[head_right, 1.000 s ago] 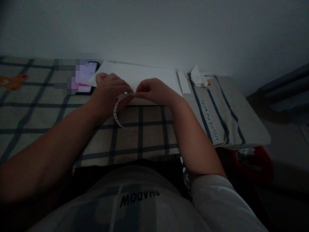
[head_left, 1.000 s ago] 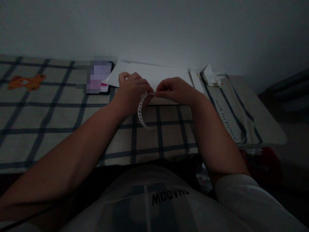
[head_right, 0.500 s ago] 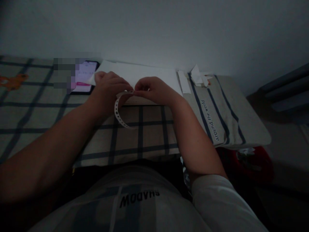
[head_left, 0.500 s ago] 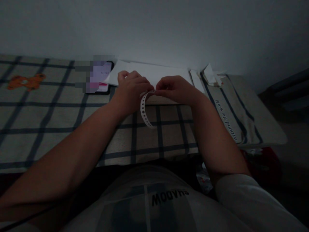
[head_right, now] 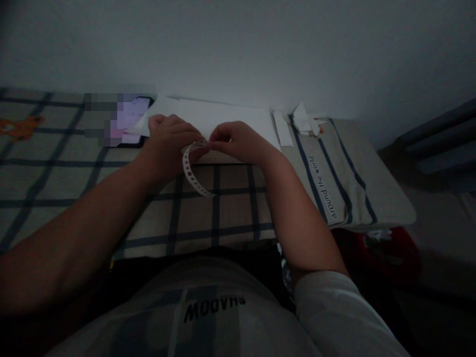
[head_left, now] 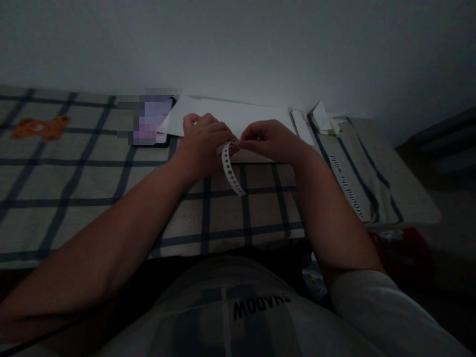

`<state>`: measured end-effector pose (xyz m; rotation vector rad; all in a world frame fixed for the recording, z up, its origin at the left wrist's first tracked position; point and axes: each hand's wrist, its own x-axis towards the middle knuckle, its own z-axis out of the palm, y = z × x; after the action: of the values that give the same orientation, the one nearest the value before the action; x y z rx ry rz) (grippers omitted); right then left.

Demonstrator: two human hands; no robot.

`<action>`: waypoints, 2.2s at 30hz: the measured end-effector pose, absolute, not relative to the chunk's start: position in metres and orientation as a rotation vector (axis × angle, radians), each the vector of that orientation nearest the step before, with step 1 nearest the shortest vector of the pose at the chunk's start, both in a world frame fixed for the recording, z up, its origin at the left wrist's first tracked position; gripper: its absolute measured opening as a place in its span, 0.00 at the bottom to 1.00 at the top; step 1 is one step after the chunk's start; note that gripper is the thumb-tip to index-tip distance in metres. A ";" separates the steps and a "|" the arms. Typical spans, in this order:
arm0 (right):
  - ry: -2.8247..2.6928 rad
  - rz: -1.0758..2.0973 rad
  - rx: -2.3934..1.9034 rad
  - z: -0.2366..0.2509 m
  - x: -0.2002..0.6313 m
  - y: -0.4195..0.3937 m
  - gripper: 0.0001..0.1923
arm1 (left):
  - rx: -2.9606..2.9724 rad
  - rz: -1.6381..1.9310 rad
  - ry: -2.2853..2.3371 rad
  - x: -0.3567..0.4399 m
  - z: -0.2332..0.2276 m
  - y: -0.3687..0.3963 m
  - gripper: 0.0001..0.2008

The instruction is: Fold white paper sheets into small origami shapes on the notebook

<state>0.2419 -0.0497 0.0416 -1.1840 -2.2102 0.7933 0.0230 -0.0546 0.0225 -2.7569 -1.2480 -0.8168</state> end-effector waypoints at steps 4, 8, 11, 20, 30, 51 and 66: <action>-2.229 0.805 -1.193 0.044 0.242 -0.051 0.19 | -2.767 -0.789 -1.225 0.023 0.020 -0.054 0.13; -2.265 0.811 -1.237 0.047 0.243 -0.052 0.19 | -2.773 -0.791 -1.223 0.022 0.018 -0.053 0.12; -2.262 0.810 -1.203 0.046 0.244 -0.051 0.18 | -2.763 -0.829 -1.204 0.021 0.017 -0.052 0.12; -2.208 0.823 -1.202 0.040 0.241 -0.048 0.19 | -2.773 -0.832 -1.220 0.021 0.016 -0.051 0.11; -2.226 0.833 -1.168 0.040 0.241 -0.048 0.14 | -2.758 -0.838 -1.220 0.020 0.014 -0.048 0.12; -2.236 0.822 -1.192 0.043 0.244 -0.049 0.18 | -2.746 -0.847 -1.198 0.019 0.018 -0.051 0.10; -2.222 0.946 -1.254 0.050 0.241 -0.055 0.19 | -2.862 -0.718 -1.225 0.018 0.019 -0.051 0.16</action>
<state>0.2408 -0.0549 0.0496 -1.2545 -2.2221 0.9456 0.0182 -0.0506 0.0195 -2.8619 -1.2247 -0.7177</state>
